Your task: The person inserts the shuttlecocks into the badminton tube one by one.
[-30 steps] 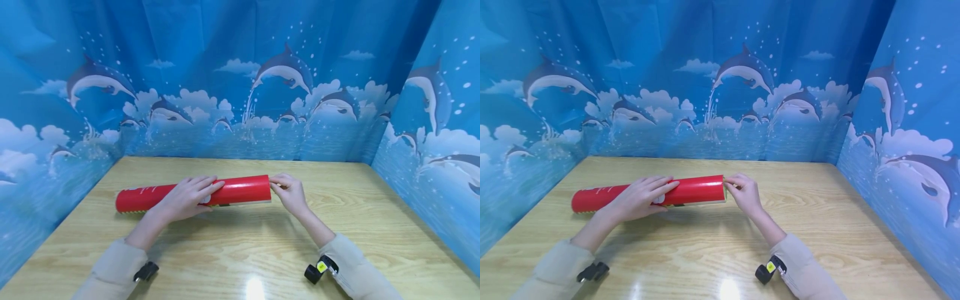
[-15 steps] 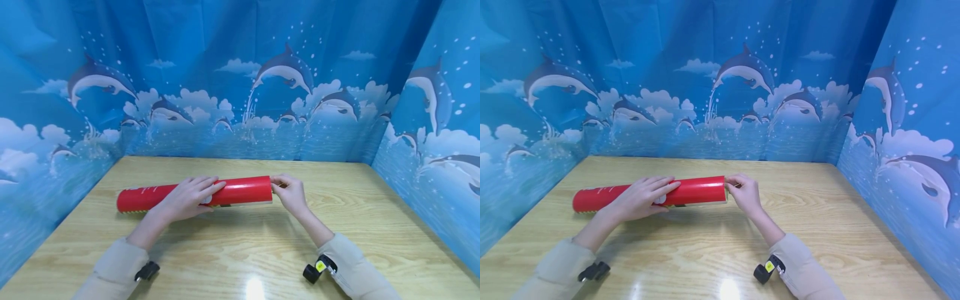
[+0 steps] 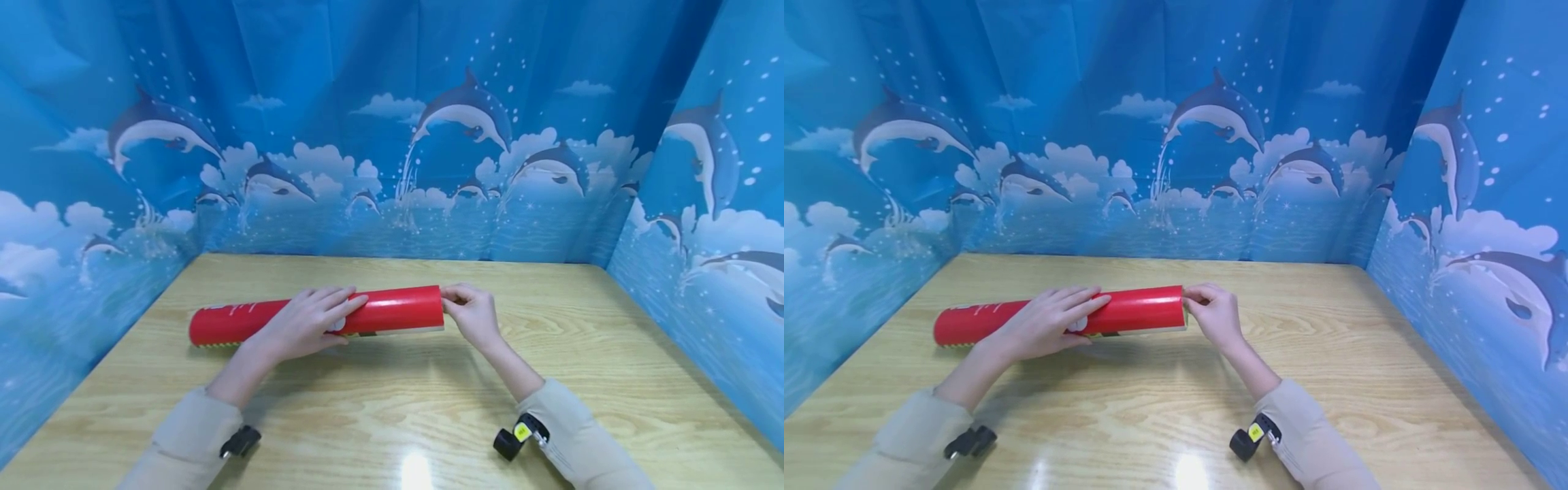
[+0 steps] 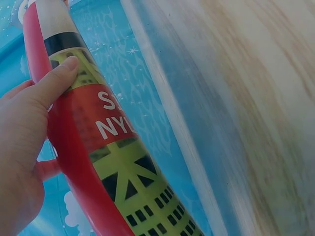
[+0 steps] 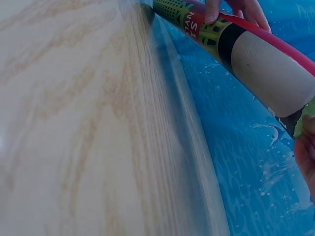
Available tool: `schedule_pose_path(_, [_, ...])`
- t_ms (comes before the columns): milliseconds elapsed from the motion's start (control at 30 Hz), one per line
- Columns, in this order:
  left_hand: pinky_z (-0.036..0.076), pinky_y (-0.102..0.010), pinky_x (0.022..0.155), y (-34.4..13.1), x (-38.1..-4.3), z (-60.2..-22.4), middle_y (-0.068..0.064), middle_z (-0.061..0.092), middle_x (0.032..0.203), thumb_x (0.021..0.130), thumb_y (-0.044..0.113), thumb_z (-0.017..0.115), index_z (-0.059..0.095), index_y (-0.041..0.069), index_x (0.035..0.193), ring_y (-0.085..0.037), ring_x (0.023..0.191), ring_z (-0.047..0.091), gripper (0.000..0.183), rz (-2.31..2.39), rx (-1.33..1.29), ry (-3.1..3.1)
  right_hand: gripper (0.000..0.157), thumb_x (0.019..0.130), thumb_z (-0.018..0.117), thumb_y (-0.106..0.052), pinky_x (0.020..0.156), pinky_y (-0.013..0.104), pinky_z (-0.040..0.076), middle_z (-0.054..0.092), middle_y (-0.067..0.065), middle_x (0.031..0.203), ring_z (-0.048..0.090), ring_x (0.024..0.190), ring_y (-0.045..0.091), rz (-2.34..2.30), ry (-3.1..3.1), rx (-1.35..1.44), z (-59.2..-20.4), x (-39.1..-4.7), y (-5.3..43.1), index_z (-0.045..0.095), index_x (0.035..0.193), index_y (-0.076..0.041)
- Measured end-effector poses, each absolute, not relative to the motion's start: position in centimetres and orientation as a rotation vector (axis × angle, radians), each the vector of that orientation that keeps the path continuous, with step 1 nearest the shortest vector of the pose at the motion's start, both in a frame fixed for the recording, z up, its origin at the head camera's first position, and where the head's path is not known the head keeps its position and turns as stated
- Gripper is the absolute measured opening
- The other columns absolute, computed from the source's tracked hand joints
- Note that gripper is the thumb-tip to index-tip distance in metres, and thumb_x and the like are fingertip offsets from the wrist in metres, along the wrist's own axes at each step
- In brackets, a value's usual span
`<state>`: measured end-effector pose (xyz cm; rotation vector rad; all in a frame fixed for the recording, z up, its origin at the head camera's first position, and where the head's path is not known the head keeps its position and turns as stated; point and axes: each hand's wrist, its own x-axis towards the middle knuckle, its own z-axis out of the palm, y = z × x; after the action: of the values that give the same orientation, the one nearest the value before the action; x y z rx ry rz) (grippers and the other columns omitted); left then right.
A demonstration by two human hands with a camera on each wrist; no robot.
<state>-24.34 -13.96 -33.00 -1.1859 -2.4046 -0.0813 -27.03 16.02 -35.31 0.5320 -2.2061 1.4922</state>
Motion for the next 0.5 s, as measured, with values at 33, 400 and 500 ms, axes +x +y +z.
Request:
schedule_pose_path(33, [0.048,-0.048,0.085,-13.9,-24.4,-33.0,-0.01,0.052,0.132,0.06,0.029,0.088,0.046,0.014,0.137,-0.027,0.115,0.052,0.089,-0.084,-1.185,-2.409,0.01,0.08,0.066,0.008,0.06,0.023,0.053,0.065,0.015,0.079,0.059,0.066,0.013,1.475,-2.209,0.533,-35.3,-27.1,16.1,0.071,0.089,0.007])
schedule_pose_path(400, [0.048,-0.049,0.085,-14.4,-24.9,-33.1,-0.012,0.052,0.132,0.059,0.027,0.089,0.047,0.013,0.136,-0.03,0.116,0.051,0.089,-0.086,-1.179,-2.463,0.02,0.083,0.067,-0.002,0.06,0.027,0.053,0.067,0.018,0.093,0.06,0.074,0.009,1.53,-2.303,0.522,-35.5,-27.2,17.4,0.067,0.102,0.007])
schedule_pose_path(500, [0.048,-0.049,0.085,-14.7,-25.2,-33.2,-0.012,0.052,0.131,0.06,0.026,0.088,0.046,0.014,0.137,-0.03,0.116,0.05,0.09,-0.069,-1.177,-2.509,0.021,0.086,0.065,-0.005,0.061,0.031,0.054,0.067,0.016,0.092,0.059,0.074,0.009,1.507,-2.352,0.499,-35.3,-27.2,18.2,0.066,0.105,0.005])
